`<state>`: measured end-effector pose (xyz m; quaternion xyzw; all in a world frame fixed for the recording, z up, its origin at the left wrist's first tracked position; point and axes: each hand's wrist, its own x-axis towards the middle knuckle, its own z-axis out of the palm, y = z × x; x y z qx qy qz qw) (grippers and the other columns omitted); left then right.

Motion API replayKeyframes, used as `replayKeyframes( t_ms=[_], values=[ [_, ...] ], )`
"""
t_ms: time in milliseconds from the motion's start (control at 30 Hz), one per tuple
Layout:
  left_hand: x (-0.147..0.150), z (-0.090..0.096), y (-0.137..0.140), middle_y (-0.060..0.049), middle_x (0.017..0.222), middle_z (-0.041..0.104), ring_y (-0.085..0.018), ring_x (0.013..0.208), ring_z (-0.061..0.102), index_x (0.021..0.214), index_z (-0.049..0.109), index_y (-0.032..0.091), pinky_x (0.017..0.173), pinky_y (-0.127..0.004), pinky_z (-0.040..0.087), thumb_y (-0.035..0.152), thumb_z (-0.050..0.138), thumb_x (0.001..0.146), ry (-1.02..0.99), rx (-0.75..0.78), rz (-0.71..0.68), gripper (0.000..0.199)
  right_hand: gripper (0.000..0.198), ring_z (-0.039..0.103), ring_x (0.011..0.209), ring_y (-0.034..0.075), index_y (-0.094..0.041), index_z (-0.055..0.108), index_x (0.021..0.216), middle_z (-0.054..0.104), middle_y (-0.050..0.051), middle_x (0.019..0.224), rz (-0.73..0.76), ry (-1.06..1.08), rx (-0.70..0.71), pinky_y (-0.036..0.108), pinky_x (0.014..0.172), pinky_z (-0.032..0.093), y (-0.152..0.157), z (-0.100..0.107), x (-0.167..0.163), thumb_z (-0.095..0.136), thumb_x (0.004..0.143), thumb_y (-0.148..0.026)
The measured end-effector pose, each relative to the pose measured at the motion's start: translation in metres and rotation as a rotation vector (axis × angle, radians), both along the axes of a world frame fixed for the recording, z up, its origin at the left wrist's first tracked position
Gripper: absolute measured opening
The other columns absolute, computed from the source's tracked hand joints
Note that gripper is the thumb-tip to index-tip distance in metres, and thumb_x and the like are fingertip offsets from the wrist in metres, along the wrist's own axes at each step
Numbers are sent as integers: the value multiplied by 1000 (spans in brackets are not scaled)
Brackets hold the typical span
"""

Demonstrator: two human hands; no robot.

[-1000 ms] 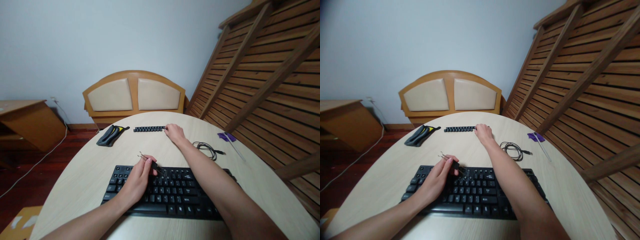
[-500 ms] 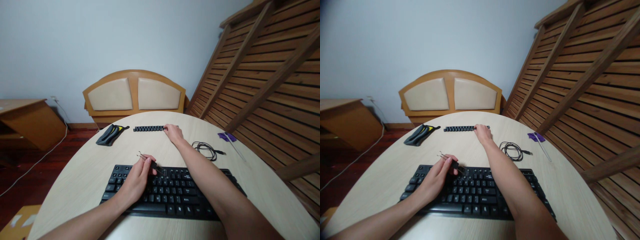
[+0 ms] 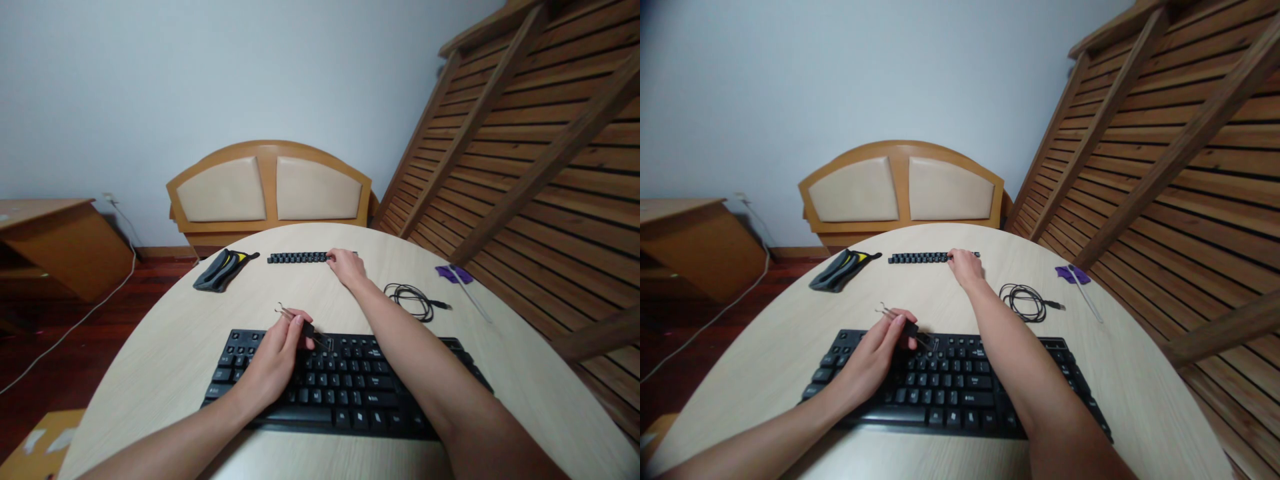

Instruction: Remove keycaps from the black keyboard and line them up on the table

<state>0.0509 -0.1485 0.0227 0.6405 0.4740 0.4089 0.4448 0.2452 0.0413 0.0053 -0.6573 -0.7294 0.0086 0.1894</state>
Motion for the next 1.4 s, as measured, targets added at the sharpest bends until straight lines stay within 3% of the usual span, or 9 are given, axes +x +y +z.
replayKeyframes(
  t_ms=[1400],
  values=[
    [1,1,0,1,72,59,-20,76,59,101,54,20,77,-31,44,41,33,100,-1,-5,3,30,25,63,105,21,-30,67,115,71,3,113,11,-12,13,30,82,47,5,-2,-1,56,92,-30]
  ],
)
